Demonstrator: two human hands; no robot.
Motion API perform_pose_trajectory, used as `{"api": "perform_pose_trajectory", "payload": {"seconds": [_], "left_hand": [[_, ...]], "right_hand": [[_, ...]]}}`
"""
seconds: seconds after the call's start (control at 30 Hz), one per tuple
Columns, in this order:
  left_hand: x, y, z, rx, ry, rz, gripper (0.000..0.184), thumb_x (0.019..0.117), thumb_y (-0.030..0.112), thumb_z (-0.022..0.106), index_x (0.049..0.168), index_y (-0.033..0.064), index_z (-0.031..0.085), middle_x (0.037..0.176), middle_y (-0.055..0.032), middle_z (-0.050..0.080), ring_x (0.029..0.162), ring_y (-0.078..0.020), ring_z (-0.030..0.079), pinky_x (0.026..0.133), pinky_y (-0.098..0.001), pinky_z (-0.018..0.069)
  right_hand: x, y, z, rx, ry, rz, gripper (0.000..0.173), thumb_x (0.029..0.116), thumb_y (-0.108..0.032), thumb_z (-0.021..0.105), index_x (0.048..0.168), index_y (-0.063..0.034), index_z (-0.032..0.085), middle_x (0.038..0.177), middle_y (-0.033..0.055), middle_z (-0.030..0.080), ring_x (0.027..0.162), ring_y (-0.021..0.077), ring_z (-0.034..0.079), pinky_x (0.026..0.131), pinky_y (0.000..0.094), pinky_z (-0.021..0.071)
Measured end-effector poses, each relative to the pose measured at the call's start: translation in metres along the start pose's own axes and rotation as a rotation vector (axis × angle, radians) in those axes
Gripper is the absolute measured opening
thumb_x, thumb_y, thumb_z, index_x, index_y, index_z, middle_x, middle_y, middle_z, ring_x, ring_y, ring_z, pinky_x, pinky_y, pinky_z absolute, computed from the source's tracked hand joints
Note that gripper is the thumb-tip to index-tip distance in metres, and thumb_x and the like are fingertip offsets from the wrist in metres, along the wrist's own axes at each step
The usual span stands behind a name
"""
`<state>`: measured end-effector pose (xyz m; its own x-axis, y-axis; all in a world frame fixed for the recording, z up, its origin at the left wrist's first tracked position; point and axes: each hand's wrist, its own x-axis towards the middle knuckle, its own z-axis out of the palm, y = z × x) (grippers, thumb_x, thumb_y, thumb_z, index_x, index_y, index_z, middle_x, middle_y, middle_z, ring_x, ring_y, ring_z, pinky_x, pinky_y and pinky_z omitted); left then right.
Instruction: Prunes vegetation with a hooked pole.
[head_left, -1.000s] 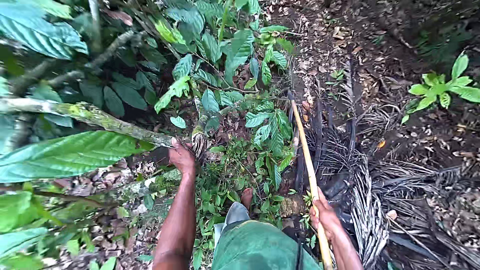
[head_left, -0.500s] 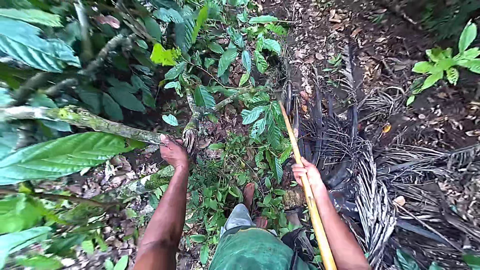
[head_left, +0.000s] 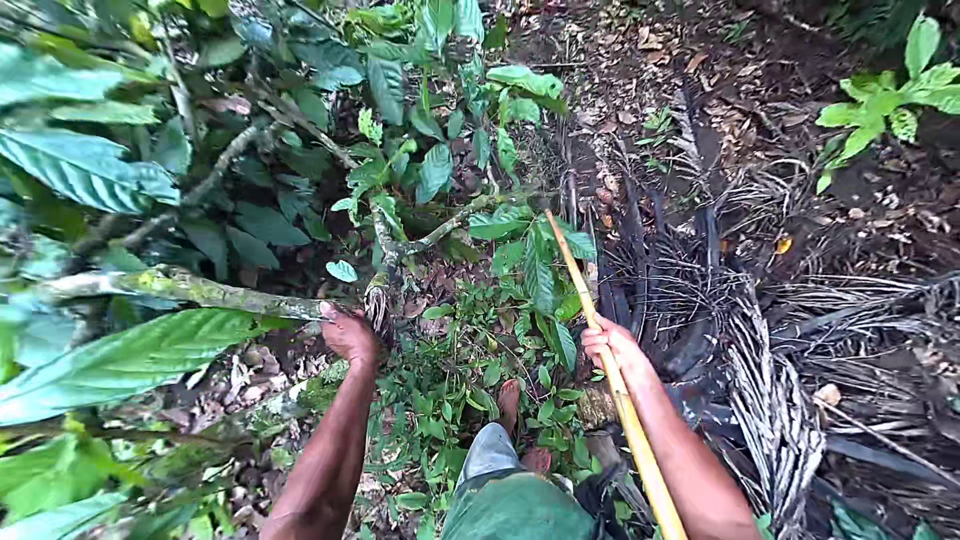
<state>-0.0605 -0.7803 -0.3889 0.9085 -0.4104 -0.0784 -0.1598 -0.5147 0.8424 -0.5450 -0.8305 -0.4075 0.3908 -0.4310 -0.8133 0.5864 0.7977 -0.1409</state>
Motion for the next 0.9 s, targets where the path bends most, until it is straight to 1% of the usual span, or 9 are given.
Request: {"api": "perform_pose_trajectory", "payload": {"seconds": [0.07,0.23,0.33,0.43,0.53,0.6,0.67,0.77,0.9], "left_hand": [[0.008,0.002,0.007,0.016,0.034,0.009,0.068,0.1096,0.056,0.018,0.124,0.0083,0.064,0.101,-0.0104,0.073,0.091,-0.0259,0.070,0.087,-0.0529,0.0560],[-0.005,-0.005,-0.017,-0.048,-0.028,0.049,0.071,0.1082,0.060,0.018,0.129,0.0083,0.061,0.105,-0.0113,0.070,0.091,-0.0249,0.069,0.085,-0.0519,0.0577],[-0.031,-0.010,-0.014,0.000,-0.044,-0.010,0.076,0.1059,0.066,0.016,0.131,0.0084,0.060,0.104,-0.0134,0.071,0.091,-0.0284,0.069,0.084,-0.0551,0.0574],[-0.018,0.007,-0.012,-0.004,-0.005,-0.047,0.071,0.1097,0.057,0.020,0.122,0.0026,0.065,0.098,-0.0130,0.072,0.089,-0.0263,0.070,0.087,-0.0521,0.0570],[0.000,0.006,-0.008,-0.015,-0.018,-0.014,0.070,0.1104,0.054,0.020,0.120,0.0019,0.065,0.096,-0.0135,0.072,0.087,-0.0263,0.070,0.085,-0.0523,0.0574],[0.003,-0.002,-0.003,0.026,0.023,-0.002,0.069,0.1100,0.055,0.021,0.122,0.0036,0.065,0.095,-0.0118,0.073,0.087,-0.0245,0.071,0.085,-0.0509,0.0582],[0.012,0.011,0.008,0.055,0.026,-0.026,0.069,0.1100,0.054,0.020,0.125,0.0035,0.065,0.102,-0.0139,0.073,0.093,-0.0270,0.071,0.089,-0.0525,0.0573],[0.007,-0.006,0.002,0.081,0.038,-0.049,0.071,0.1091,0.057,0.018,0.127,0.0060,0.065,0.105,-0.0121,0.074,0.098,-0.0268,0.071,0.091,-0.0531,0.0560],[0.003,-0.007,-0.004,0.108,0.050,-0.026,0.069,0.1085,0.058,0.021,0.133,0.0089,0.063,0.111,-0.0103,0.075,0.103,-0.0259,0.071,0.095,-0.0531,0.0554]], "right_hand": [[-0.005,0.004,0.001,-0.060,-0.018,-0.028,0.041,0.1088,-0.047,0.038,0.093,-0.0113,0.050,0.056,-0.0035,0.045,0.037,0.0020,0.044,0.033,0.0145,0.0382],[-0.113,0.087,-0.056,-0.132,0.041,-0.171,0.033,0.1125,-0.043,0.029,0.111,-0.0174,0.050,0.062,-0.0037,0.048,0.040,0.0036,0.045,0.034,0.0170,0.0400],[-0.096,0.054,-0.043,-0.117,-0.033,-0.135,0.035,0.1120,-0.044,0.025,0.122,-0.0205,0.049,0.061,-0.0053,0.048,0.040,0.0017,0.045,0.035,0.0153,0.0399],[-0.031,0.009,-0.004,-0.254,0.107,-0.072,0.042,0.1112,-0.045,0.031,0.090,-0.0140,0.049,0.055,-0.0049,0.045,0.037,0.0016,0.042,0.033,0.0150,0.0359],[-0.011,0.010,-0.002,-0.235,0.066,-0.064,0.043,0.1102,-0.047,0.033,0.087,-0.0146,0.050,0.054,-0.0055,0.045,0.037,0.0010,0.042,0.033,0.0145,0.0363],[-0.068,0.062,-0.026,-0.265,-0.028,-0.156,0.032,0.1114,-0.043,0.031,0.119,-0.0200,0.053,0.056,-0.0067,0.044,0.039,0.0010,0.042,0.035,0.0162,0.0374],[-0.159,0.121,-0.051,-0.303,-0.031,-0.226,0.040,0.1115,-0.038,0.028,0.146,-0.0238,0.043,0.058,-0.0071,0.047,0.039,0.0005,0.043,0.034,0.0176,0.0377],[-0.254,0.196,-0.105,-0.324,0.075,-0.154,0.040,0.1122,-0.034,0.027,0.151,-0.0274,0.033,0.066,-0.0062,0.052,0.042,0.0004,0.046,0.036,0.0158,0.0399],[-0.260,0.227,-0.119,-0.495,0.169,-0.231,0.036,0.1132,-0.027,0.024,0.149,-0.0230,0.032,0.065,-0.0065,0.050,0.043,0.0008,0.045,0.036,0.0153,0.0386]]}}
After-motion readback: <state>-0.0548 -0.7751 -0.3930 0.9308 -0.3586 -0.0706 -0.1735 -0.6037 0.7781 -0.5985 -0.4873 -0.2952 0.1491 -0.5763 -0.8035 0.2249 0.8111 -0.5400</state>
